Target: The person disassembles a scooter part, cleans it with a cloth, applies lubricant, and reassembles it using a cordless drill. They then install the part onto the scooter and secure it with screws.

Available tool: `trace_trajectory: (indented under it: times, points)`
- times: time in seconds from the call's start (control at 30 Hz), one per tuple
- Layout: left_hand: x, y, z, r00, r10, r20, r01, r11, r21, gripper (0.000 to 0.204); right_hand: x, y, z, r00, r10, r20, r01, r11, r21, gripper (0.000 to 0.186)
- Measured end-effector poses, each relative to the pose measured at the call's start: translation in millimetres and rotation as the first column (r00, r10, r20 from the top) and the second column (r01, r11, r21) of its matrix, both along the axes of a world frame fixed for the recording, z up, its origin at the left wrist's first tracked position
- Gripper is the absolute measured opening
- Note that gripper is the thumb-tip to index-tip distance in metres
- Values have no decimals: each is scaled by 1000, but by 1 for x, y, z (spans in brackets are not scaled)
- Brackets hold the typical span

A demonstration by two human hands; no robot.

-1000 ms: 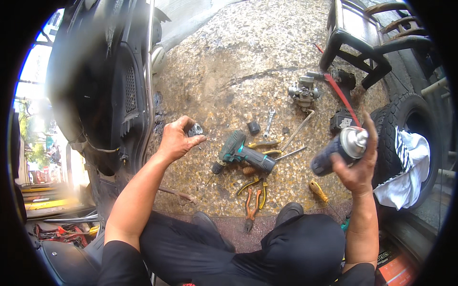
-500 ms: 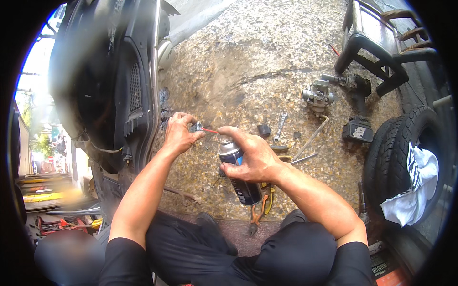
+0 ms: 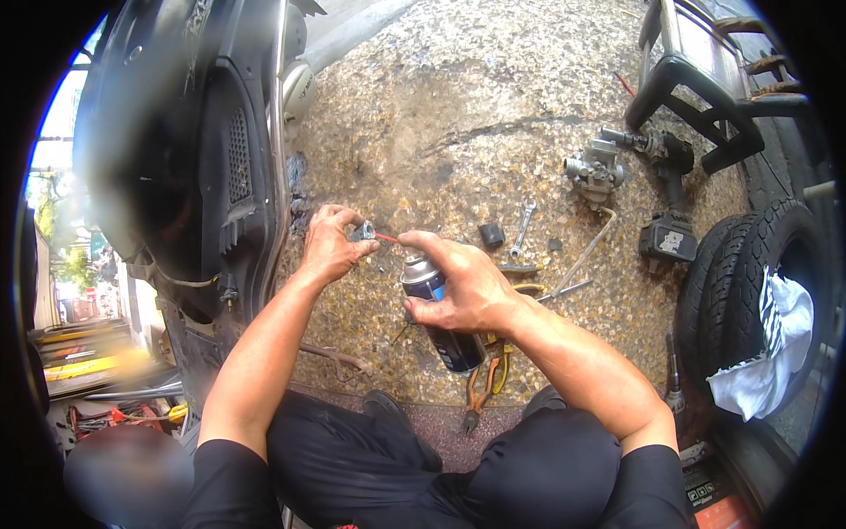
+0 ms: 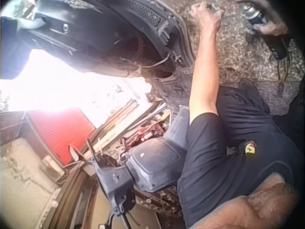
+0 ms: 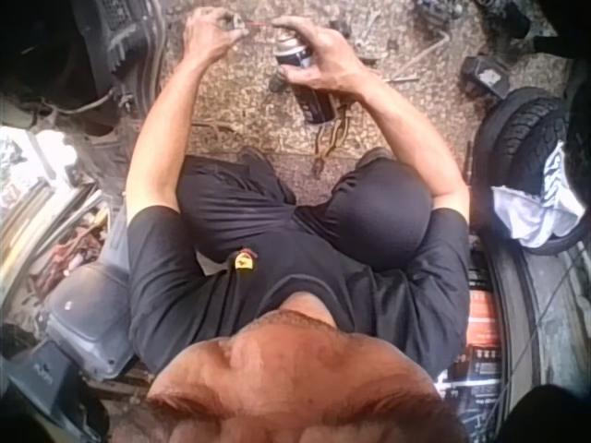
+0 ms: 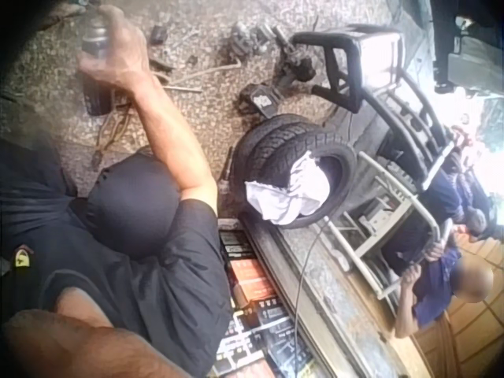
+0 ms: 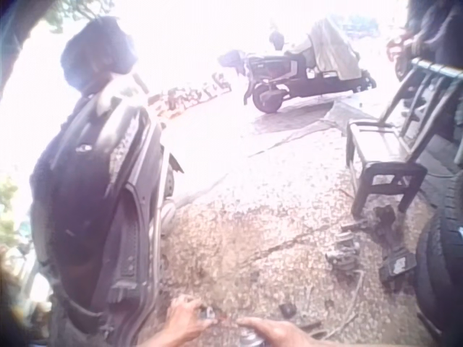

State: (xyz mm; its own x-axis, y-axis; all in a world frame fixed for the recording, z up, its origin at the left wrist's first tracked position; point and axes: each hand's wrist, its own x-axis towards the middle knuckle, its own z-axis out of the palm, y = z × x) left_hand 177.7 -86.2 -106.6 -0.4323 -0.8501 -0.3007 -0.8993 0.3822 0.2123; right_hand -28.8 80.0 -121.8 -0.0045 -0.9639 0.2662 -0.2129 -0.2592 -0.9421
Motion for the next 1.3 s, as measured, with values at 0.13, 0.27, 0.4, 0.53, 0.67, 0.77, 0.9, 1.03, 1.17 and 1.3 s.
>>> trace_trajectory:
  times: [0.13, 0.27, 0.4, 0.53, 0.67, 0.77, 0.9, 1.03, 1.17, 1.3]
  points:
    - [1, 0, 0, 1000, -3, 3, 3, 1000, 6, 50, 1, 1, 1, 1000, 15, 9, -15, 999, 39, 70]
    - [2, 0, 1, 1000, 0, -1, 0, 1000, 7, 51, 1, 0, 2, 1000, 14, -2, -14, 999, 46, 70]
    - [3, -1, 2, 1000, -2, -4, 2, 1000, 12, 51, 3, 0, 2, 1000, 3, -8, -3, 1000, 30, 70]
    - [3, -1, 3, 1000, 4, -8, -3, 1000, 20, 51, 4, -1, 3, 1000, 23, -8, -22, 997, 78, 71]
    - [4, -1, 2, 1000, 8, -1, -8, 1000, 14, 51, 4, -2, 2, 999, 24, -29, -22, 995, 93, 73]
    - [4, -3, 1, 1000, 15, -1, -15, 1000, 12, 51, 5, -3, 1, 997, -15, -69, 19, 998, 57, 75]
    - [5, -3, -2, 1000, 15, -26, -15, 1000, -26, 50, 6, -5, -2, 998, -7, -57, 13, 995, 98, 75]
    - [6, -5, -4, 999, 30, 30, -30, 999, 19, 51, 6, -7, -4, 999, 10, -34, -7, 996, 85, 75]
    - [6, -8, -6, 999, 25, 29, -26, 999, 45, 52, 6, -8, -3, 999, -14, -46, 16, 999, 44, 74]
    - [7, -10, -10, 1000, 24, 3, -24, 999, 46, 53, 5, -7, -2, 999, 27, -26, -24, 990, 136, 73]
